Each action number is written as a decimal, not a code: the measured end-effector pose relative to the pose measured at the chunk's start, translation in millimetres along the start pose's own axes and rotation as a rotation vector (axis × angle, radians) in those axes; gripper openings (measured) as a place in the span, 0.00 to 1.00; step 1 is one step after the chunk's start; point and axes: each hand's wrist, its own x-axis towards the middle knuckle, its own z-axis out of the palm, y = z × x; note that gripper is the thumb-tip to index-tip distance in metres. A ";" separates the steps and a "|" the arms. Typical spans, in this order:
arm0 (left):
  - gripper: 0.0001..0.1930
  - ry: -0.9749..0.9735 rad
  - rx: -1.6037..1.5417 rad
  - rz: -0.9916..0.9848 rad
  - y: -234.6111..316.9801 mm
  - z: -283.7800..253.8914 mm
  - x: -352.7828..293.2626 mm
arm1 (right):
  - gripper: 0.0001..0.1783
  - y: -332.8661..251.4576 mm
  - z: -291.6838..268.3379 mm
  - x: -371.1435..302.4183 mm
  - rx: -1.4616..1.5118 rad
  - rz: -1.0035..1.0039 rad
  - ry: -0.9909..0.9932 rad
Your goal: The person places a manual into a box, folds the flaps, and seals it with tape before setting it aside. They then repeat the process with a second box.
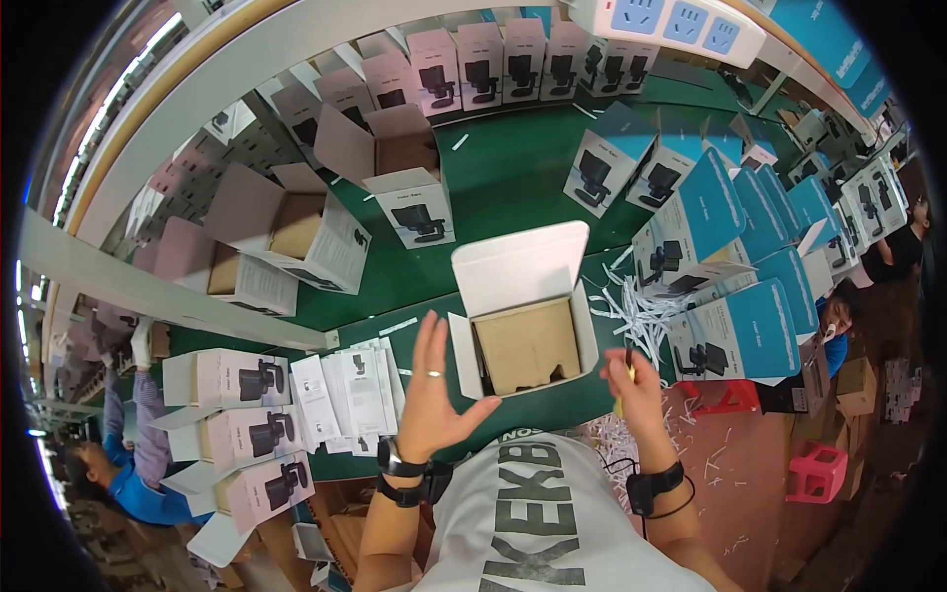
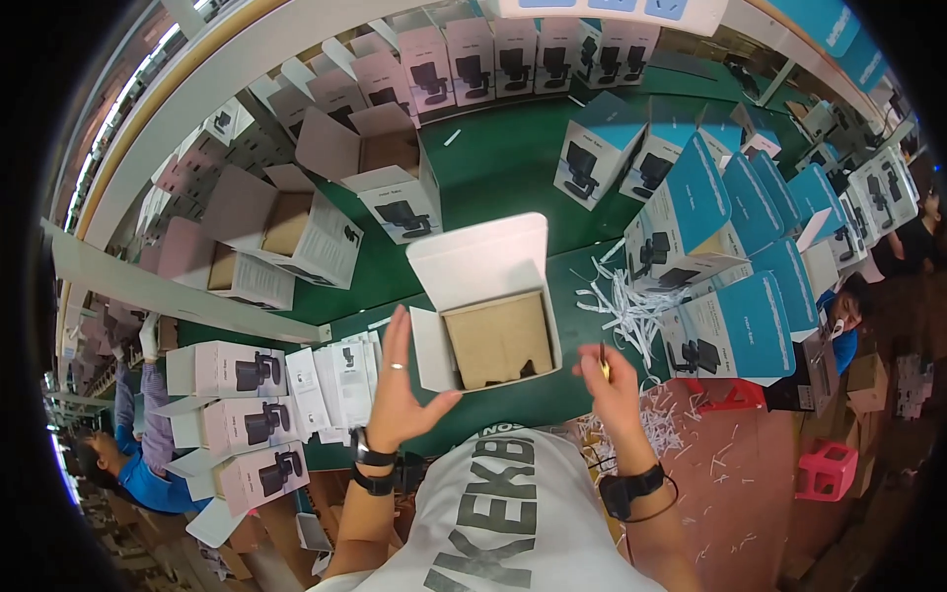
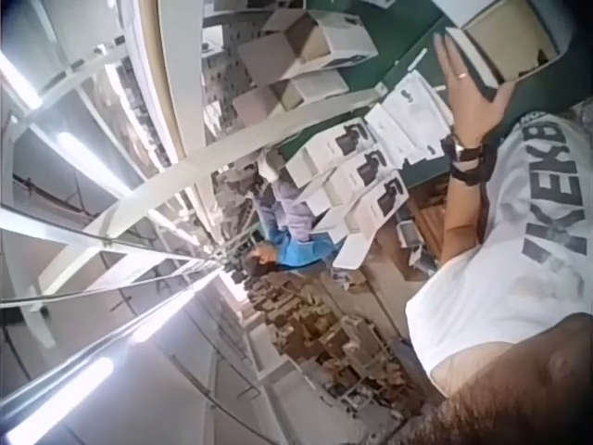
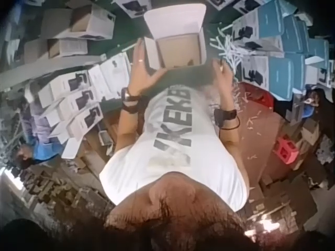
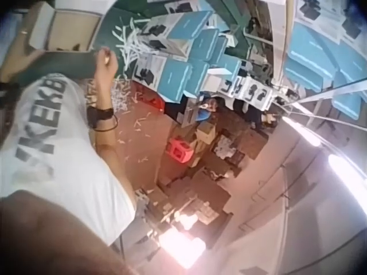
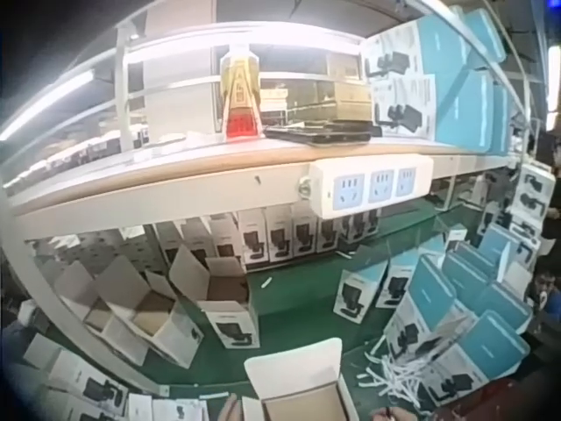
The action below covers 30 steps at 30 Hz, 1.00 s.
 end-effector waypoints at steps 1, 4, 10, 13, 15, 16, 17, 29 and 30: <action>0.59 -0.022 -0.015 -0.028 -0.4 12.6 -4.8 | 0.16 -17.1 11.7 6.0 -0.001 0.000 0.006; 0.60 -0.083 0.054 -0.018 19.9 45.2 3.1 | 0.19 -34.4 52.0 13.7 -0.218 -0.190 0.036; 0.52 -0.239 0.527 0.110 32.4 81.7 15.8 | 0.17 -44.2 55.5 16.2 -0.655 -0.644 -0.069; 0.49 -0.252 0.537 0.095 26.0 81.8 17.8 | 0.13 -56.3 46.5 34.8 -0.618 -0.547 -0.066; 0.48 -0.269 0.540 0.092 27.9 80.8 16.7 | 0.11 -62.9 44.8 46.5 -0.596 -0.491 -0.055; 0.48 -0.268 0.541 0.093 28.5 81.2 16.6 | 0.09 -67.4 47.4 56.1 -0.699 -0.614 0.009; 0.48 -0.268 0.542 0.093 29.0 81.5 16.2 | 0.07 -70.8 50.0 64.4 -0.802 -0.737 0.074; 0.48 -0.284 0.544 0.075 27.2 80.5 14.1 | 0.07 -67.1 47.3 60.5 -0.872 -0.722 0.049; 0.48 -0.284 0.544 0.077 27.1 80.9 13.9 | 0.07 -69.2 48.3 58.6 -0.843 -0.670 0.009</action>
